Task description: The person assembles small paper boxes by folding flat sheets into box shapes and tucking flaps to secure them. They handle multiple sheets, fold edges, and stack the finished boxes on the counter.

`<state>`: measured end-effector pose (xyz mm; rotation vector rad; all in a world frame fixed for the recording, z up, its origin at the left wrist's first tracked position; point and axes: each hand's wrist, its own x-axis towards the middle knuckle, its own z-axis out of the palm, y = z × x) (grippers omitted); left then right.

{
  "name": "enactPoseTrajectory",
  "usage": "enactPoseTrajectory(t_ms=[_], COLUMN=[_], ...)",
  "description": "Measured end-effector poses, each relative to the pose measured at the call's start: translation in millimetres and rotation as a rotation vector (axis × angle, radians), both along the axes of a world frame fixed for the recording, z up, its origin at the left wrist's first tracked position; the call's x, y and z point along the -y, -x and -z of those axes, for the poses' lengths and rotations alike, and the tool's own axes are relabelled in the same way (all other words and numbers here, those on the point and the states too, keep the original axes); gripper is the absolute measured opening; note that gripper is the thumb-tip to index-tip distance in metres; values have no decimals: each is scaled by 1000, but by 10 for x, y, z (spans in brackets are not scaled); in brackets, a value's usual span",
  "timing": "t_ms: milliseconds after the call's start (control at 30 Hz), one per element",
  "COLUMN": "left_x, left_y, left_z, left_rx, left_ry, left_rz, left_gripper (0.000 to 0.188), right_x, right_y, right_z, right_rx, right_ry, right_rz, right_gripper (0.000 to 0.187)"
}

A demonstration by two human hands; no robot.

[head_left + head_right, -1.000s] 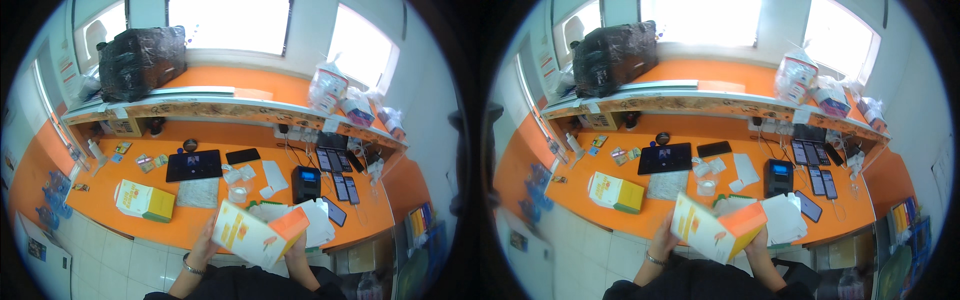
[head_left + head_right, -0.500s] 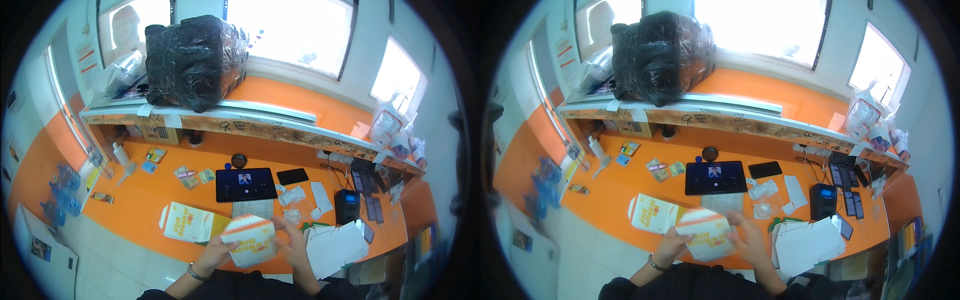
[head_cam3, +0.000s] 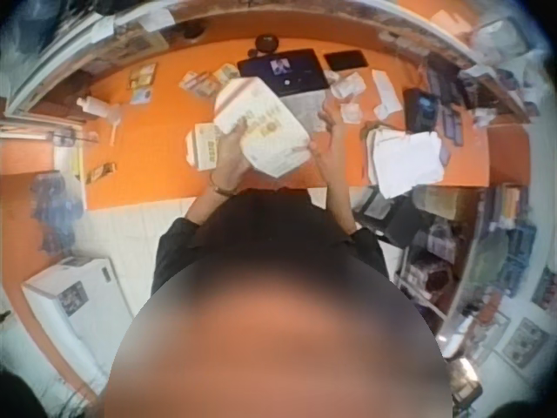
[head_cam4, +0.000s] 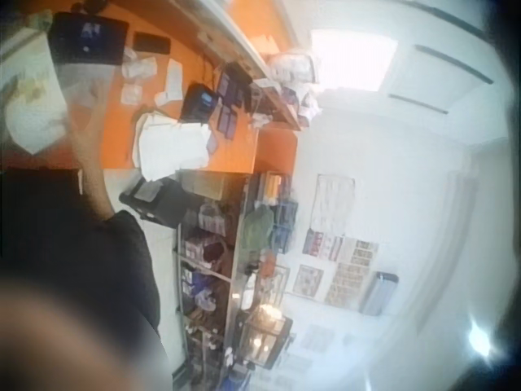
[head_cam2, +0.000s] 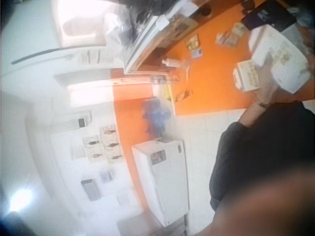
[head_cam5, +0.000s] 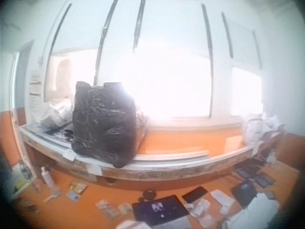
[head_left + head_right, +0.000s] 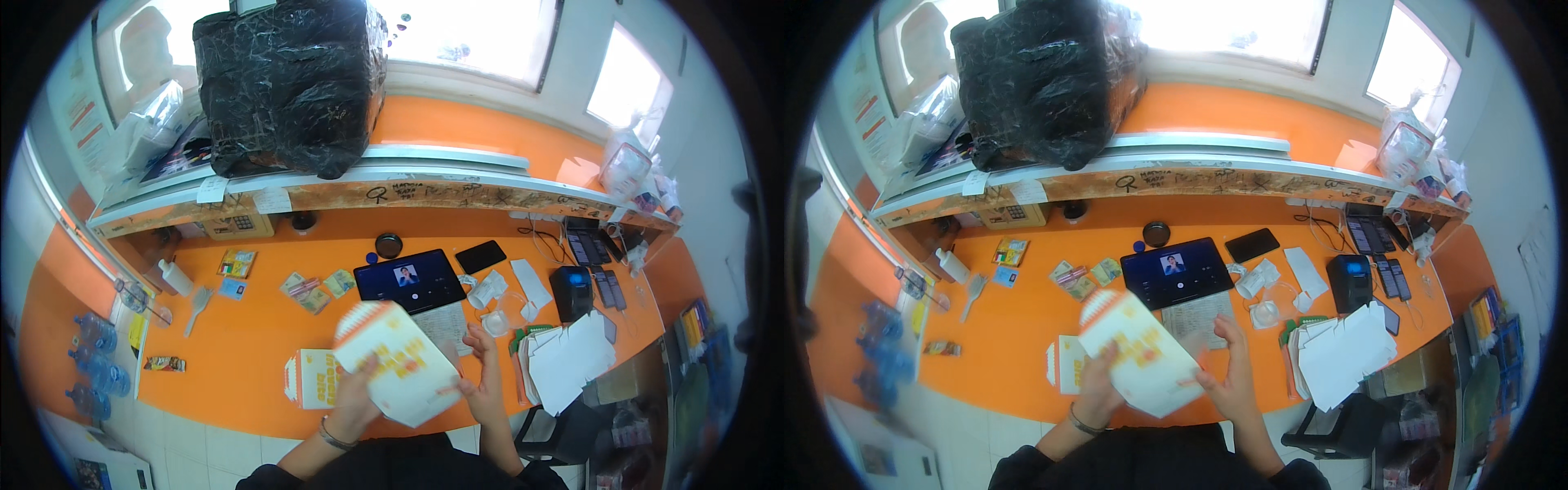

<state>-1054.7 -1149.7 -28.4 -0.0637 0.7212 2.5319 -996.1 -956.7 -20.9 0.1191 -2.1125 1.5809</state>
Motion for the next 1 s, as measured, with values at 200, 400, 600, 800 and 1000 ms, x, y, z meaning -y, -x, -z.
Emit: enactPoseTrajectory(t_ms=[200,400,600,800,1000], left_x=[19,115,-27,49,338], left_y=[263,90,24,-69,-131], left_z=[-239,-241,-132,375,885], left_rx=[129,-201,-1878,-1592,-992], left_ry=[-124,199,899,971,1003], left_rz=[-23,-127,0,-51,-51], left_gripper=[43,42,76,81,80], right_x=[481,595,361,344,714], right_y=[126,299,462,327,496], right_z=[176,244,315,356,545], right_rx=[78,96,135,265,568], right_ry=[763,642,-87,-825,-824], right_rz=[-301,-73,191,142,100], right_gripper=[108,95,67,60,59])
